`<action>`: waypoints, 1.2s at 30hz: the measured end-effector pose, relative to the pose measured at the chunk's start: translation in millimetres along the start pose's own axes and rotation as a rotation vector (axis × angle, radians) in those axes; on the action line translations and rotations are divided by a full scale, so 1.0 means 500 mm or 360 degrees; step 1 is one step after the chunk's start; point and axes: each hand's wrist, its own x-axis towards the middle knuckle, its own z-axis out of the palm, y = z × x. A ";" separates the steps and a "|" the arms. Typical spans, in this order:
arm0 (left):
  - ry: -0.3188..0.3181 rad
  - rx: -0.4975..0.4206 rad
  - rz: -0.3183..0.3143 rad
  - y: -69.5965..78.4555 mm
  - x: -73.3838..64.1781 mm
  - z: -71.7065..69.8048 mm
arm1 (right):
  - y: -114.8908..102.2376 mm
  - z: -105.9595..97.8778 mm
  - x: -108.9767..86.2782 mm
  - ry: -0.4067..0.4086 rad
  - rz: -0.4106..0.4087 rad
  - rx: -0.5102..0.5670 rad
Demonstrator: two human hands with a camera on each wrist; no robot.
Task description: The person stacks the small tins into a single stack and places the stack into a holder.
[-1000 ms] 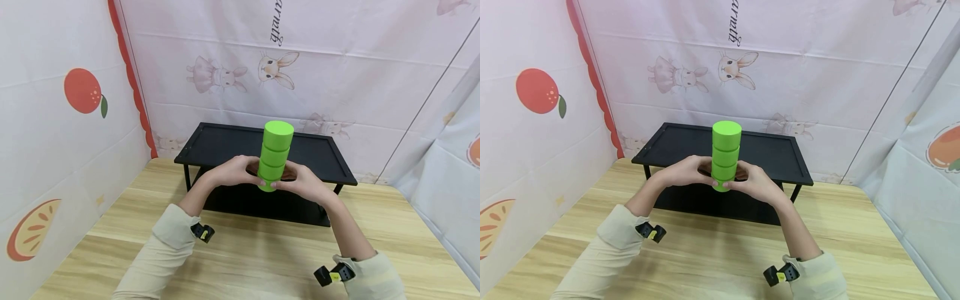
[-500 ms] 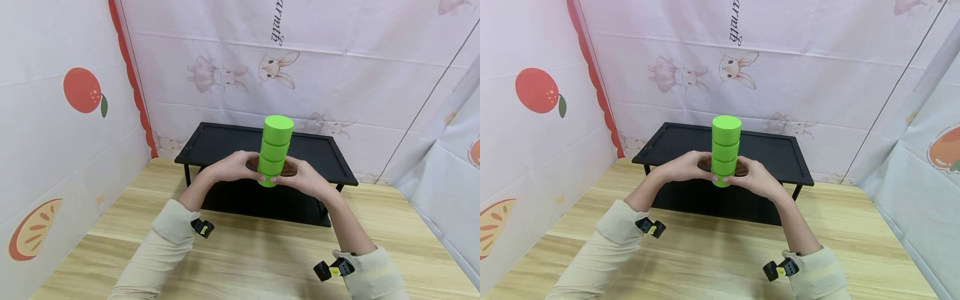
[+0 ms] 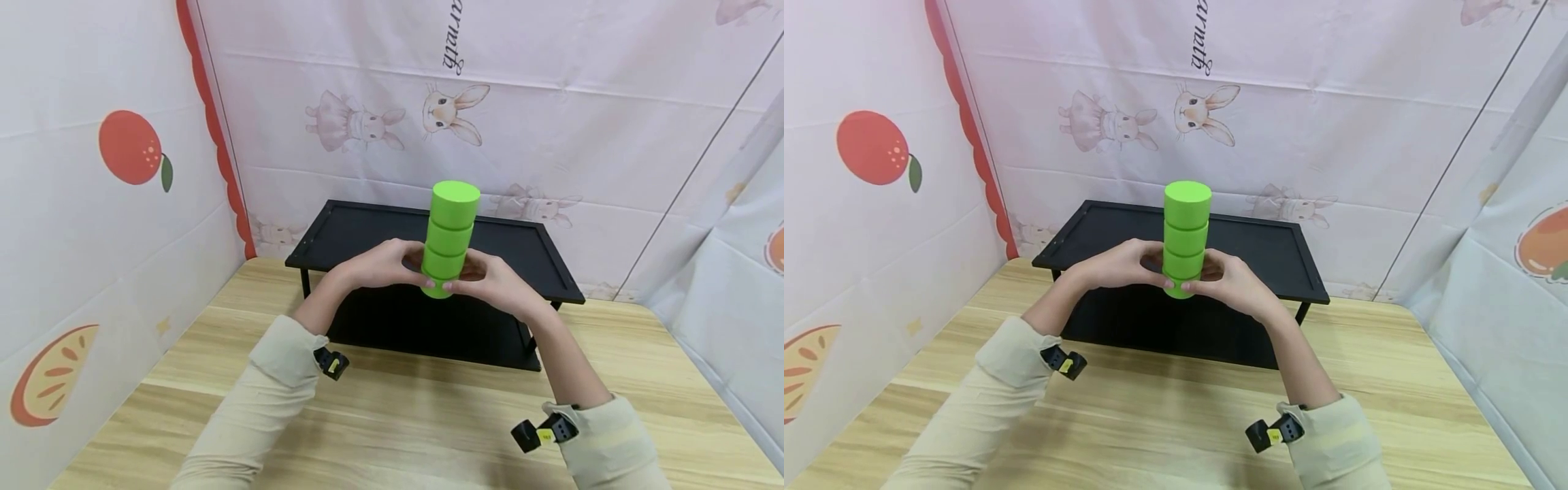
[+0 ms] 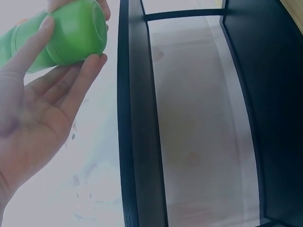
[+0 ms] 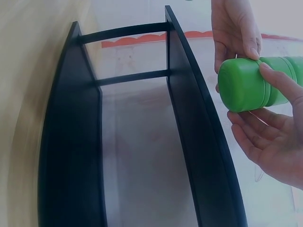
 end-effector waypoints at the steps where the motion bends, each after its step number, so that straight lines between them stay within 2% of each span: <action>1: -0.0002 0.0000 0.0001 0.000 0.001 -0.001 | 0.000 -0.001 0.001 -0.0001 0.0002 0.0001; 14: -0.0032 0.0004 0.0004 -0.006 0.020 -0.015 | 0.001 -0.011 0.014 0.0002 0.0000 0.0002; 29: -0.0002 0.0011 -0.0026 -0.007 0.032 -0.025 | -0.002 -0.020 0.030 0.0002 0.0028 0.0004; 36: 0.0020 0.0030 -0.0051 -0.006 0.036 -0.031 | -0.002 -0.020 0.035 0.0017 0.0003 0.0018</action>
